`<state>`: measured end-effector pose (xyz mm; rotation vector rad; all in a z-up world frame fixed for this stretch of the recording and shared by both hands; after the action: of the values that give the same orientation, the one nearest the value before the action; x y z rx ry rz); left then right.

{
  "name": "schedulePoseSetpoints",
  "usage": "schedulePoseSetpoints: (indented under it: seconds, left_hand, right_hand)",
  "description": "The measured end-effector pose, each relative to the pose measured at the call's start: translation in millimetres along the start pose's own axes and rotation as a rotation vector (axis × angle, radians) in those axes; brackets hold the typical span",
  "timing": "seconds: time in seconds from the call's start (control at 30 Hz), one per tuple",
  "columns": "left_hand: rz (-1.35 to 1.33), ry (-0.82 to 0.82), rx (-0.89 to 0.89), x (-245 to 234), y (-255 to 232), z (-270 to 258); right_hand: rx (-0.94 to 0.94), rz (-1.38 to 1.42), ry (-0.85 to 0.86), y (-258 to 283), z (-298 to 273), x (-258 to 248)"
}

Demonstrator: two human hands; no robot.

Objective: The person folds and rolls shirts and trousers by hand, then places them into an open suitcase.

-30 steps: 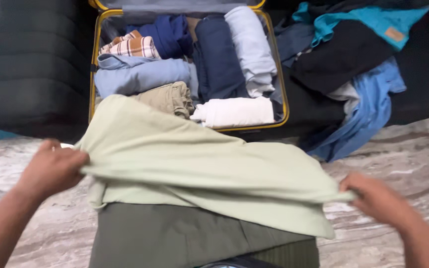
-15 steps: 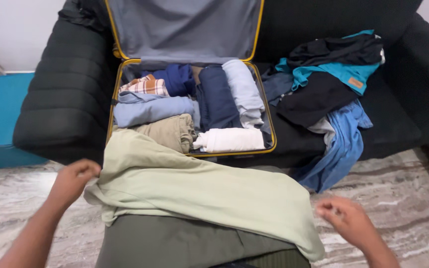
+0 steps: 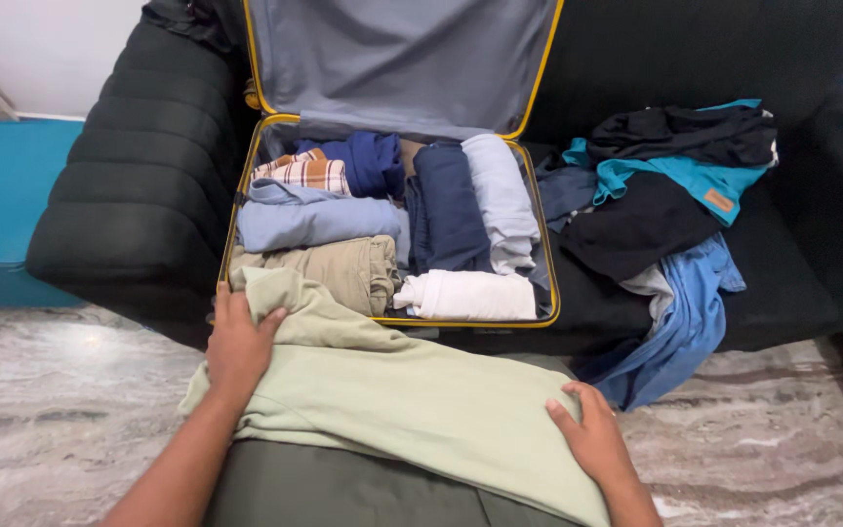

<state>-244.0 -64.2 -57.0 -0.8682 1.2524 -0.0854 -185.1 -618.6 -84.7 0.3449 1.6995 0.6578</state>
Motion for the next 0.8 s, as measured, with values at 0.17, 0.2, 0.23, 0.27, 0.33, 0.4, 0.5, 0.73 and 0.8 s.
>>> schedulePoseSetpoints:
  seconds: [0.17,0.2,0.23,0.27,0.33,0.4,0.5,0.73,0.8]
  left_hand:
    - [-0.035,-0.007,-0.117,-18.9,-15.5,-10.7]
    - [-0.043,-0.059,-0.074,-20.8,-16.0,-13.1]
    - [-0.031,-0.102,-0.025,-22.2,-15.7,-15.0]
    - [-0.020,-0.145,0.024,-25.8,-14.1,-16.8]
    - [0.019,-0.171,0.060,-34.1,-14.8,-13.7]
    - [0.069,-0.124,0.023,-45.4,-16.0,-8.6]
    - [0.154,-0.061,0.203,-56.5,-24.1,2.9]
    - [0.214,0.051,0.667,-58.9,-76.5,62.5]
    - [0.236,0.017,0.801,-57.4,-100.1,81.2]
  right_hand:
    - [-0.024,0.099,-0.036,-44.1,10.0,7.3]
    - [-0.031,0.076,-0.025,-58.3,14.1,9.0]
    - [-0.036,0.051,-0.016,-73.0,17.6,10.5]
    - [-0.005,0.078,-0.003,-87.2,17.6,15.0]
    - [0.045,0.135,0.006,-102.6,22.3,23.5]
    - [0.125,0.086,-0.066,-101.2,20.2,22.5]
    - [0.114,0.081,-0.228,-78.4,2.6,14.1]
    - [0.002,0.031,-0.374,-50.7,-14.5,-5.4]
    - [0.161,0.138,-0.343,-57.6,-21.9,-1.9]
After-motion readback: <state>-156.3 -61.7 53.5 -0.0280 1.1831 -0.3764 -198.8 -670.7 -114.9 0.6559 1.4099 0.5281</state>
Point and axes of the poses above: each hand's wrist, its own z-axis towards the middle knuckle, its own x-axis out of the palm, y = z × x, the point moved 3 cm from there along z, towards the middle knuckle, and after that the axes turned 12 degrees about y, right-handed, at the moved point
